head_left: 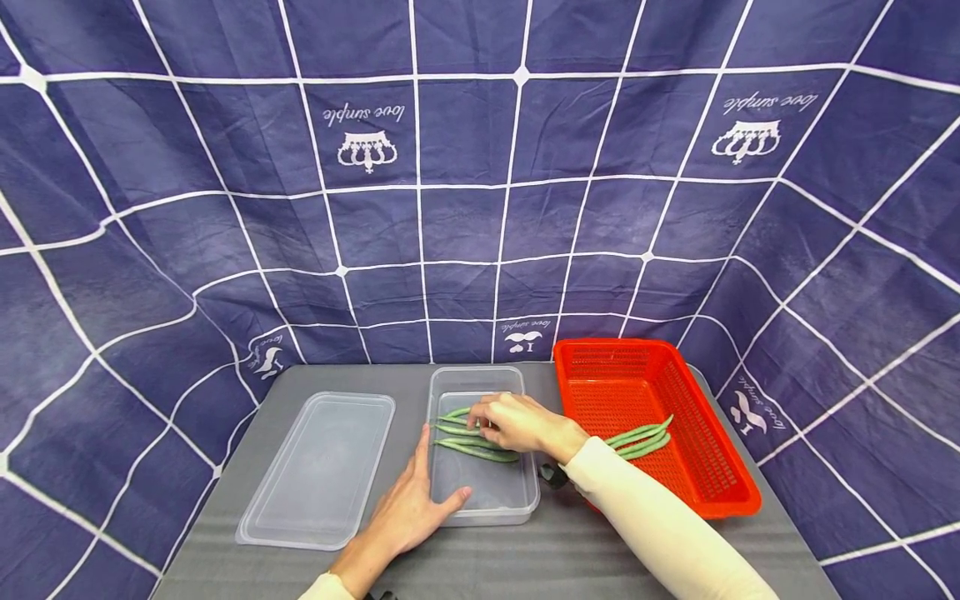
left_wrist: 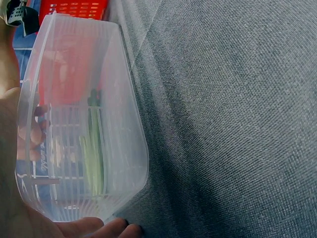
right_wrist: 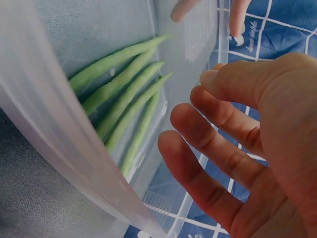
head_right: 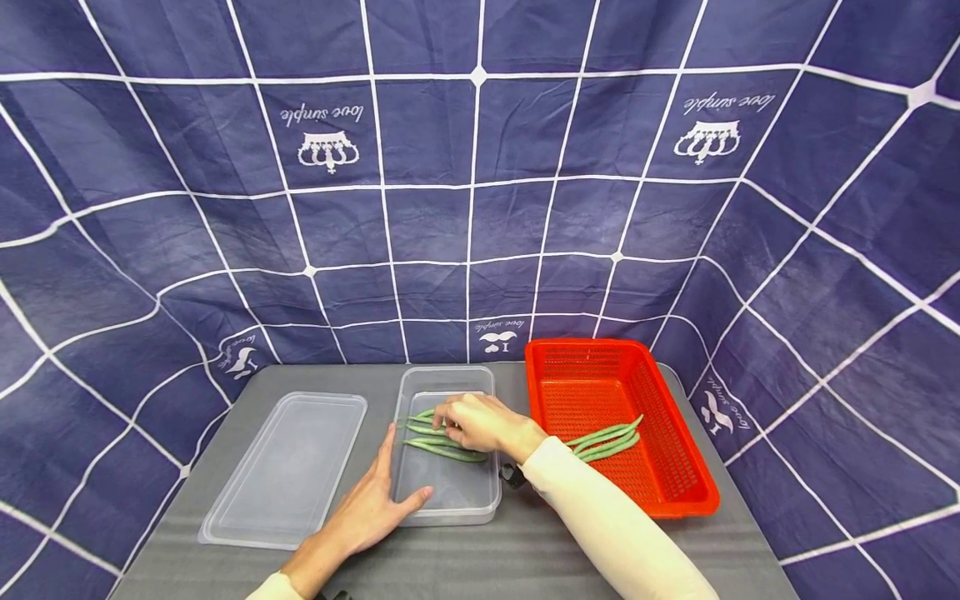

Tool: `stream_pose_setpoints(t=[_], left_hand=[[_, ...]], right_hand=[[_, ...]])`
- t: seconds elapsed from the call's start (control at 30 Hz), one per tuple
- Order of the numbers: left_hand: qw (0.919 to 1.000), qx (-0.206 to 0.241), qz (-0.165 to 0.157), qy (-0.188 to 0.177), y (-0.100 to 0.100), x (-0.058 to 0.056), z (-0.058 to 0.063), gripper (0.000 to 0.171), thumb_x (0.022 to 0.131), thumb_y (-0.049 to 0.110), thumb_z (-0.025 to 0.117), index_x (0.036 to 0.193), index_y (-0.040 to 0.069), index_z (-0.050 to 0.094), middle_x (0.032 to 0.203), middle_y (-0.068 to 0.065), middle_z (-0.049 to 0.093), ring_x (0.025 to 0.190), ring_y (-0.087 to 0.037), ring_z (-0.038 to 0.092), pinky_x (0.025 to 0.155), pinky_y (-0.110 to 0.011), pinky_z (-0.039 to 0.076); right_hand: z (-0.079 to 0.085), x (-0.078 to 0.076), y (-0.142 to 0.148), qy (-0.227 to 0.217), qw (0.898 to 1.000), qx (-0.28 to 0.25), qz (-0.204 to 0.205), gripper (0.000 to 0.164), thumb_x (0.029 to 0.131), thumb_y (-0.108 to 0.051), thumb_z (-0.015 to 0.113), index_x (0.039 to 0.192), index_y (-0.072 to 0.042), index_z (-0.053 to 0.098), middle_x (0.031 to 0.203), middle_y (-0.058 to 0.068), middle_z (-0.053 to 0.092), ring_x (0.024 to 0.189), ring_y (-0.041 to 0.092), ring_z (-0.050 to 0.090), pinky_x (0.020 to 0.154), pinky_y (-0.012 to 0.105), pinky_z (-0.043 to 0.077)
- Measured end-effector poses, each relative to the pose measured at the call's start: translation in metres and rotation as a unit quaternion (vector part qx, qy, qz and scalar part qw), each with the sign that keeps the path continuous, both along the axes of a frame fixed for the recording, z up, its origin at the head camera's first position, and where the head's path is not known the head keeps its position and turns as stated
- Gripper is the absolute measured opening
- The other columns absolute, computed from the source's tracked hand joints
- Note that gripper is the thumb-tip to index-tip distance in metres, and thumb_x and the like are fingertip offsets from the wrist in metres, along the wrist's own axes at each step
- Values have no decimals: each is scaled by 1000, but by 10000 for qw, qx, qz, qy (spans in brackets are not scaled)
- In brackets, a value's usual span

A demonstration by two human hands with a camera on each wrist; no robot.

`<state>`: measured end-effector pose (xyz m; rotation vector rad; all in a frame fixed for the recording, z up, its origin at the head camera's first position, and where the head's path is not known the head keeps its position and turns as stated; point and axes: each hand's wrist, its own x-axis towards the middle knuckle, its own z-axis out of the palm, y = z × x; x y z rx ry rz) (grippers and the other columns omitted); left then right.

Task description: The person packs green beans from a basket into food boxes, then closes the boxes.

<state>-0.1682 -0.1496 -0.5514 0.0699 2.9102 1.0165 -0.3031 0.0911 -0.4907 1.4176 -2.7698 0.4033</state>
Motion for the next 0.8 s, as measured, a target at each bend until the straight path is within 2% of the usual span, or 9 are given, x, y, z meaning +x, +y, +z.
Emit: stream_pose_setpoints(t=[0.37,0.53,0.8], left_hand=[[10000,10,-28,39,1,0,-1,132,98,68,87,190,20,4,180,-30,49,150,-57,65,108,-74,60],[10000,-7,-26,48,0,1,-2,132,98,68,87,190,21,4,179,-30,51,148,-58,67,104,-75,61],[10000,-33,-32,72,0,1,-1,131,98,68,86,190,21,6,178,-30,51,148,-58,67,104,-75,60]], right_hand=[[9,8,13,-55,9998,48,-183,20,108,-17,81,126,-25,84,117,-12,79,85,0,64,76,27,57],[16,12,24,-104,9995,32,-290,22,109,-16,81,128,-25,85,116,-10,79,86,1,67,75,27,57],[24,15,49,61,9990,-121,-425,21,108,-16,81,124,-29,85,116,-9,80,93,7,77,79,32,62]])
